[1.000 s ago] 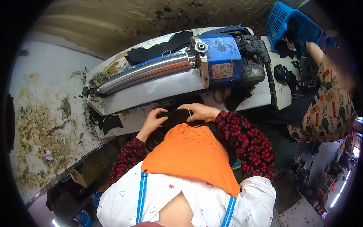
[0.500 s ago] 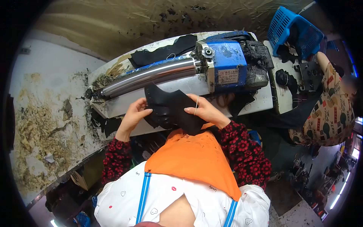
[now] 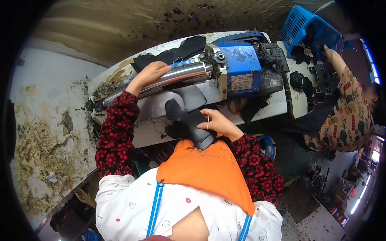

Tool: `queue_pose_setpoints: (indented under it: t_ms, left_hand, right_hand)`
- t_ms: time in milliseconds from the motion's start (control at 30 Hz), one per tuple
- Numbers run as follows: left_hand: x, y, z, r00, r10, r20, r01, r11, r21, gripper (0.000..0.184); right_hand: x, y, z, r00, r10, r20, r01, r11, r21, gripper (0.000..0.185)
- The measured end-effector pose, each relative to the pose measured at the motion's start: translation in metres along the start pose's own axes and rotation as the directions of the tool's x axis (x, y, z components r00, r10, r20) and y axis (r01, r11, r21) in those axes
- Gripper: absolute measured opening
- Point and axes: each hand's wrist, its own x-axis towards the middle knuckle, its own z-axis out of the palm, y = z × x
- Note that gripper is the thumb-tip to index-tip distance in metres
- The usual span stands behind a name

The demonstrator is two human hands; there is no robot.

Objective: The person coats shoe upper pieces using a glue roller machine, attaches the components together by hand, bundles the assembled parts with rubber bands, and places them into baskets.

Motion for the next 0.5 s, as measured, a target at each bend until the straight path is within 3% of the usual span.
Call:
queue_pose_setpoints:
  t_ms: [133,300,500]
  left_hand:
    - [0.005,0.0,-0.017,0.996,-0.027,0.089,0.045,0.977,-0.21,0.01]
    - [0.01,0.036,-0.037,0.999,-0.018,-0.041,0.002,0.934,-0.359,0.02]
    - [0.039,0.029,-0.056,0.975,0.08,-0.207,-0.105,0.988,-0.115,0.015]
  right_hand:
    - [-0.025,-0.047,0.018,0.965,-0.198,0.172,0.222,0.966,-0.129,0.019]
    - [-0.029,-0.085,0.009,0.973,-0.12,0.196,0.122,0.993,0.002,0.013]
    - [0.024,-0.027,0.006,0.999,0.023,0.034,-0.026,0.994,0.104,0.014]
